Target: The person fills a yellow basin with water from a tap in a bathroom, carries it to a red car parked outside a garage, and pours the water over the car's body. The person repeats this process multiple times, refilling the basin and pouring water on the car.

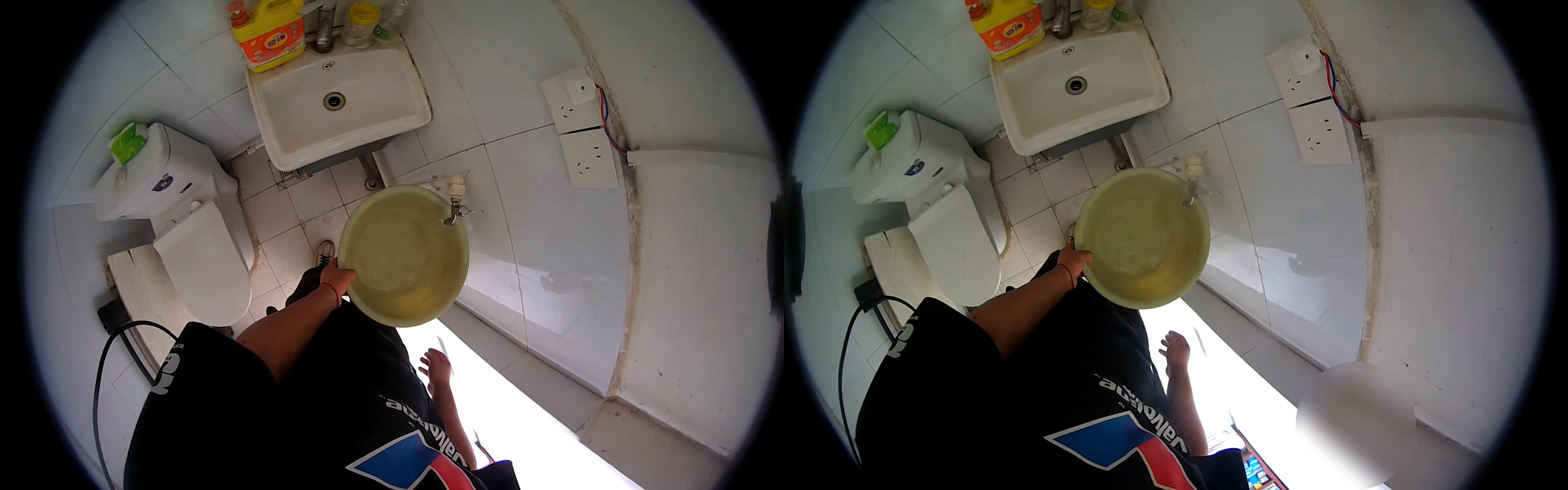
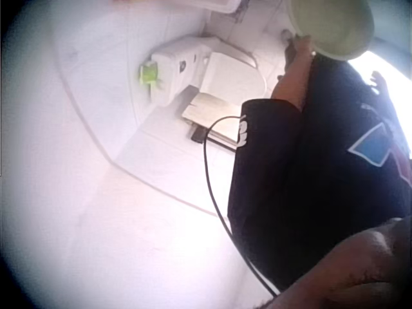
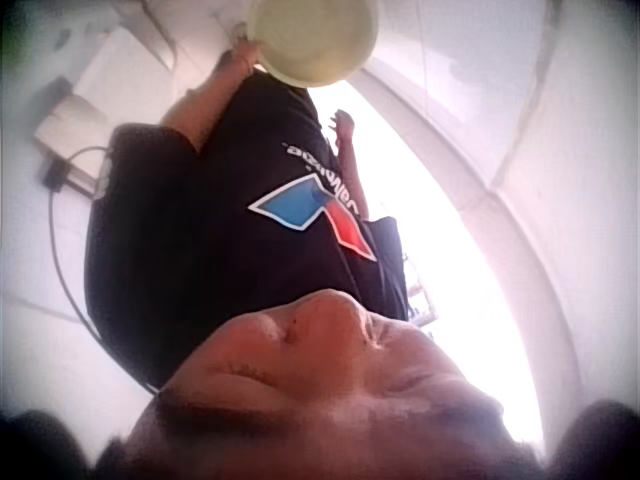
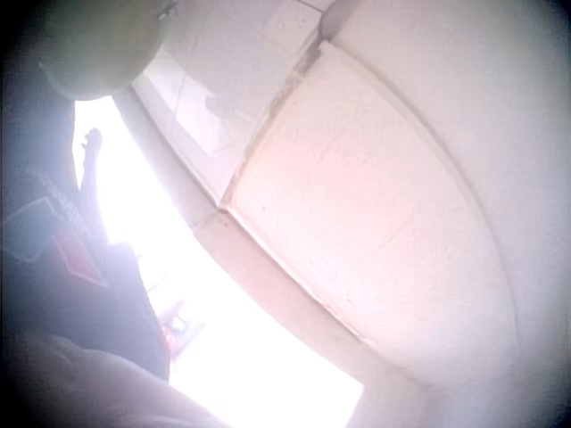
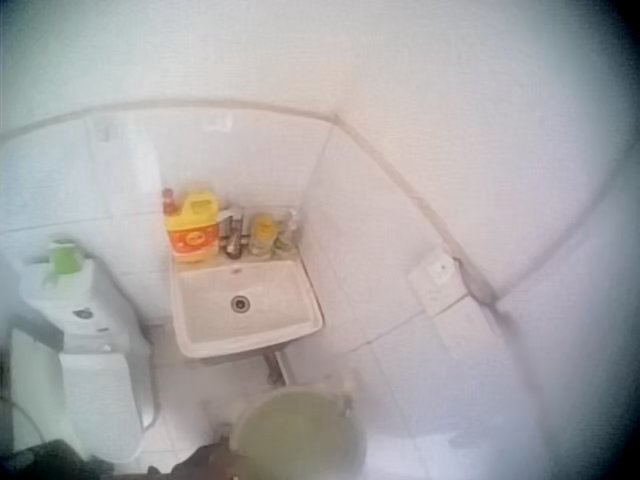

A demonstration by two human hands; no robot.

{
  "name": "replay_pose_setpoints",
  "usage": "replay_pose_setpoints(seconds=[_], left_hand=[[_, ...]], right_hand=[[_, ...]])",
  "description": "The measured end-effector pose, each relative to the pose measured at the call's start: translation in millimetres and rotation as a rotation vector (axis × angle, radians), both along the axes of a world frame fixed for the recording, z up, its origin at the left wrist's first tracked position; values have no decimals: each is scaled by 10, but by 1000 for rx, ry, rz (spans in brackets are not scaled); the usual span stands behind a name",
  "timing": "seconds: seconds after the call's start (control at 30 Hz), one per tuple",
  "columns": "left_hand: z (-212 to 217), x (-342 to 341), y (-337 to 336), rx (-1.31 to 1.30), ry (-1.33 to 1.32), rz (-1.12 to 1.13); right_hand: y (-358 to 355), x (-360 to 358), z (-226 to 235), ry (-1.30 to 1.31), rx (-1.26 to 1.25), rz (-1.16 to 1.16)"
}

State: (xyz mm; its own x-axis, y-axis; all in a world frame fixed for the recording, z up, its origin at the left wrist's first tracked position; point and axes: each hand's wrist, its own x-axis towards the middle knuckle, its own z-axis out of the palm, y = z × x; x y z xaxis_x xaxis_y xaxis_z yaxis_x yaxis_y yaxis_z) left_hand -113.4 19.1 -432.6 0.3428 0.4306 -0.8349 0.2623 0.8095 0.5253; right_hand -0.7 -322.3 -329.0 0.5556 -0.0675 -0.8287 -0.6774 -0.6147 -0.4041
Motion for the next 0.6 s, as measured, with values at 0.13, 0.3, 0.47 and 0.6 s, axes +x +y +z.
replay_pose_setpoints(seconds=[0.13,0.3,0.47,0.6], left_hand=[[76,-3,11,8,1,-21],[39,-3,-17,24,-6,-30],[56,19,-14,28,9,-64],[8,11,-16,29,10,-79]], right_hand=[[-29,21,-10,-4,6,3],[7,53,13,-14,-2,-2],[34,62,17,-20,3,3],[76,77,28,-11,-1,16]])
